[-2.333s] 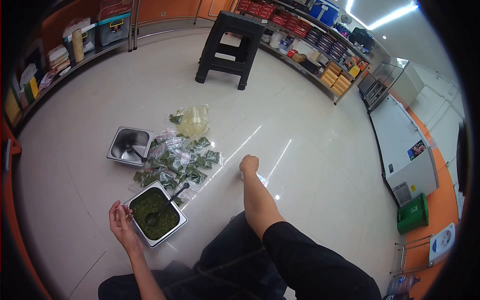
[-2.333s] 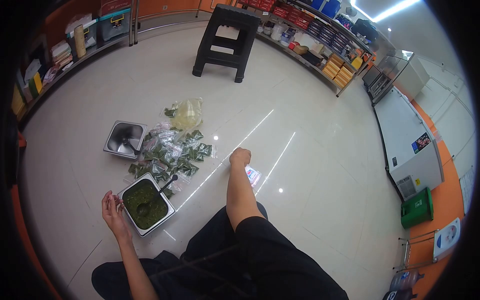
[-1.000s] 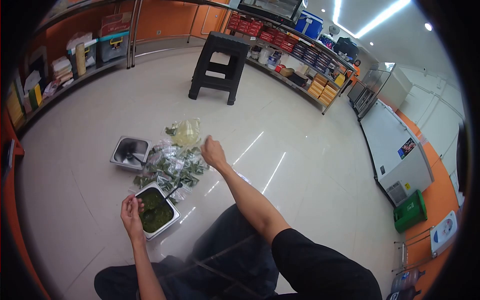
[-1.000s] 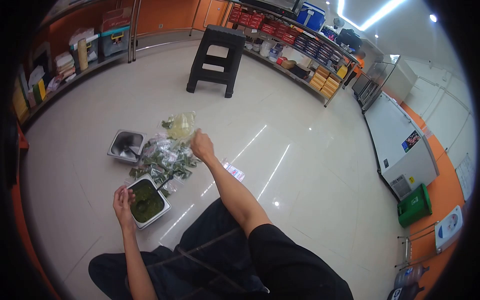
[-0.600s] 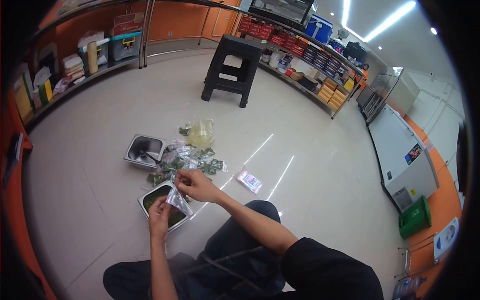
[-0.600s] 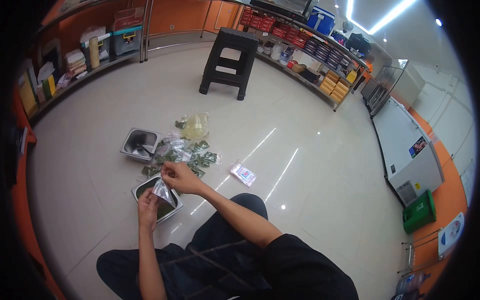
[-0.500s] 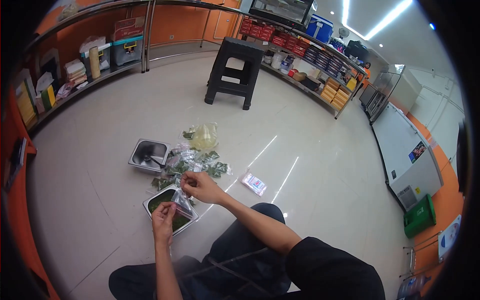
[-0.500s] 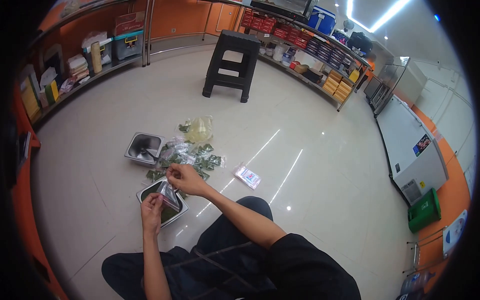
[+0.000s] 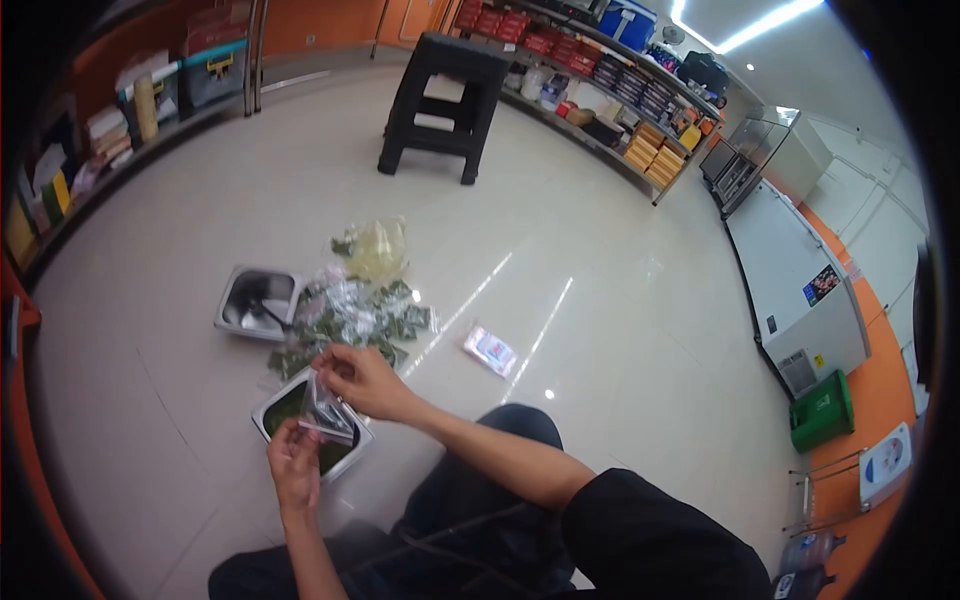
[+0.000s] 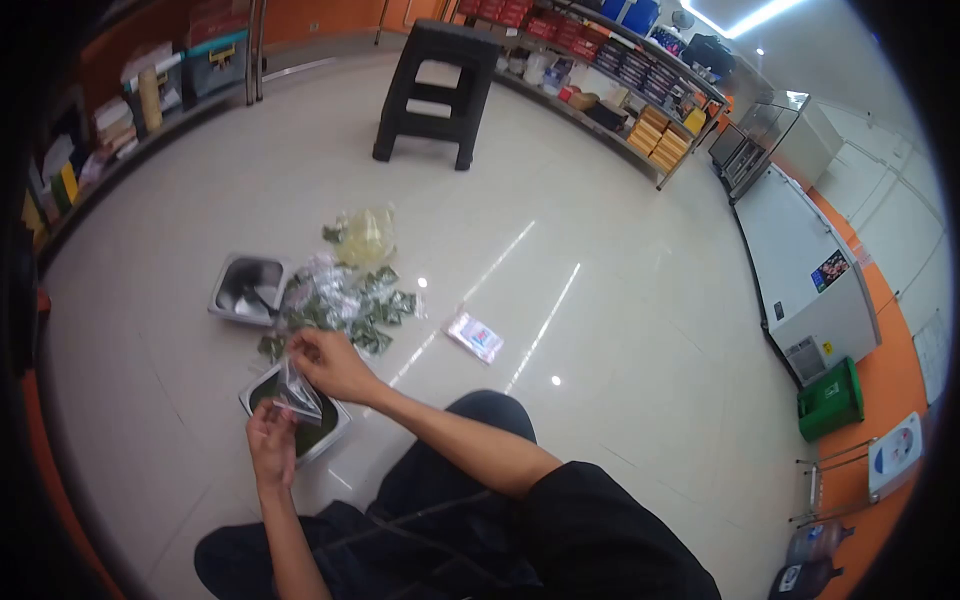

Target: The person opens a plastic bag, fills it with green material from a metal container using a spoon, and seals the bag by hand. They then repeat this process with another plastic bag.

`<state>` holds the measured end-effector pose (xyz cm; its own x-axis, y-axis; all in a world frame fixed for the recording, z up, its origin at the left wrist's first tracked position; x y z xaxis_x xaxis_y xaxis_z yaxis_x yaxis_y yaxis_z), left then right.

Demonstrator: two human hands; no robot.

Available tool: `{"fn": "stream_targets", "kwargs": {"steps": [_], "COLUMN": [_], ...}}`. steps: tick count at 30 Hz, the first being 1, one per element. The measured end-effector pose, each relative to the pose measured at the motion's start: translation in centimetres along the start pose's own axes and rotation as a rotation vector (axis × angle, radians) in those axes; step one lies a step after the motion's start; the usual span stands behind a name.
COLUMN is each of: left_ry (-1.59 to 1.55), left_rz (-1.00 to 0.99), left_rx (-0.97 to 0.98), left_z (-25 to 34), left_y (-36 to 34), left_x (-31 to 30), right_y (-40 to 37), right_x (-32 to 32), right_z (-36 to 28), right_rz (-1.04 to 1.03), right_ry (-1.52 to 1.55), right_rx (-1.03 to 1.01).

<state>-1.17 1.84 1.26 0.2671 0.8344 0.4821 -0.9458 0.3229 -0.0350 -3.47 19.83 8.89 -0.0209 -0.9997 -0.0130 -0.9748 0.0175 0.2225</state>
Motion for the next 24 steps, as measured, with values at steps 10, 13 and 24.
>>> {"fn": "stream_targets", "kwargs": {"steps": [10, 13, 24], "left_ry": [0.180, 0.247, 0.355], "left_rz": [0.157, 0.188, 0.296], "left_rx": [0.060, 0.073, 0.105], "left_z": [0.0, -0.5, 0.4], "left_y": [0.2, -0.1, -0.1], "left_x": [-1.1, -1.3, -1.5], "right_y": [-2.1, -2.5, -2.8], "right_x": [1.6, 2.5, 3.8], "right_z": [-3.6, -1.7, 0.4], "right_rz": [-0.159, -0.301, -0.424], "right_ry": [-0.349, -0.441, -0.413], "right_rx": [-0.405, -0.479, -0.339]}}
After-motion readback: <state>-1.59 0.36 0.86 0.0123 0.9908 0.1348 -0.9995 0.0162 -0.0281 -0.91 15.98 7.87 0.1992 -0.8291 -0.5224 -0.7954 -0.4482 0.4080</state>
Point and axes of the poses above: each hand's wrist, its own y-axis towards the middle knuckle, its own x-axis out of the palm, z = x × y, the point moved 3 cm from there along y, towards the middle knuckle, and after that the axes turned 12 degrees about y, right-handed, at the moved point
